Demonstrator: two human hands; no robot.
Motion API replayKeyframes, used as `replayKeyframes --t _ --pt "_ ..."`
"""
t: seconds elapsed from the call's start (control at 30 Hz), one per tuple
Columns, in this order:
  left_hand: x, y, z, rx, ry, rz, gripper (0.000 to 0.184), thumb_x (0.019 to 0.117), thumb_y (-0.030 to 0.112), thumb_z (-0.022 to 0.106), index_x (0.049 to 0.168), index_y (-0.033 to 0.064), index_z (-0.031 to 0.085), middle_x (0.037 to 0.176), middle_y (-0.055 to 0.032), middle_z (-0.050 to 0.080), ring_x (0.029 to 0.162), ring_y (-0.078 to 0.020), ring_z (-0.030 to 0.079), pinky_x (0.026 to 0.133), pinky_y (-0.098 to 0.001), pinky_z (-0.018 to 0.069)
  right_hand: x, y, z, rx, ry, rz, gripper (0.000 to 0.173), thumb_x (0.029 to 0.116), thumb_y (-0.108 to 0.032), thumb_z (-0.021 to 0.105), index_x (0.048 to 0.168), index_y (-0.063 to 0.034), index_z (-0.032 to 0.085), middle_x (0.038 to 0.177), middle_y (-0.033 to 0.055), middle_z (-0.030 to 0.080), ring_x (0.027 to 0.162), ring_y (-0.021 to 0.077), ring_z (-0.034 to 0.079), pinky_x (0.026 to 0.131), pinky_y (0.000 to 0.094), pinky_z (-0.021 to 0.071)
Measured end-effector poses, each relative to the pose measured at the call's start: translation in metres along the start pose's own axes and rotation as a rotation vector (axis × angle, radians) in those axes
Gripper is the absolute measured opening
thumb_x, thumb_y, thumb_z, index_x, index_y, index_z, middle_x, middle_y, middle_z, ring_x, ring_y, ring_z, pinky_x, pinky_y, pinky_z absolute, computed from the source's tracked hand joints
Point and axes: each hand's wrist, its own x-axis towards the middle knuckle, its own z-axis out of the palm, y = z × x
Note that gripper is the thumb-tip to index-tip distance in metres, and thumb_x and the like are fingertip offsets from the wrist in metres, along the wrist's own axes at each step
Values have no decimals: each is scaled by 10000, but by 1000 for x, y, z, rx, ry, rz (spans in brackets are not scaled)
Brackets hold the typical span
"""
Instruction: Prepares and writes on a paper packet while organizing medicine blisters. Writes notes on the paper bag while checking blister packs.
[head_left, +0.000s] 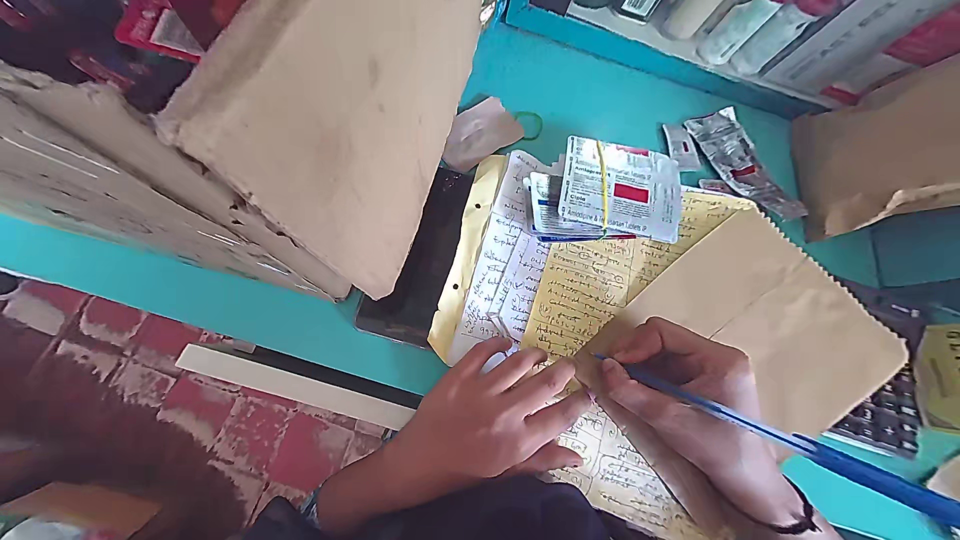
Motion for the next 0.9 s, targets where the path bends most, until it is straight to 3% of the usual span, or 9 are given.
replayKeyframes --t 0.37,0.47,0.63,0.8,0.9 --pt "0 0 -1 9 -9 1 441 1039 561 406 1204 283 706 1279 25 698 1129 -204 641 988 -384 438 0 -3 2 -11 46 46 113 768 -101 710 819 -163 630 686 -162 638 578 -86 590 523 95 500" --pt "0 -2 -1 -22 21 8 426 1042 548 415 1150 273 722 1224 17 715 1110 -211 646 966 -383 457 -5 -8 4 85 71 33 161 762 -74 705 818 -198 618 702 -176 641 569 -81 582 501 94 489" --pt "-1 -3 -1 -58 32 3 400 1042 550 419 1103 280 708 1181 14 713 1141 -207 634 986 -379 452 4 -3 -16 31 -17 46 138 803 -157 714 896 -206 624 741 -187 646 611 -77 598 537 106 505" --pt "-1 -4 0 -63 42 9 388 1039 548 432 1109 283 708 1178 16 717 1154 -200 638 1009 -378 450 24 11 -36 13 -145 20 170 783 -169 715 879 -256 605 757 -197 666 653 -85 620 582 96 514" --pt "-1 -4 -1 -64 44 12 377 1039 541 440 1118 289 709 1176 13 715 1150 -197 634 1007 -375 447 22 13 -32 14 -79 18 142 773 -182 722 838 -266 627 742 -201 667 635 -86 617 563 96 510"
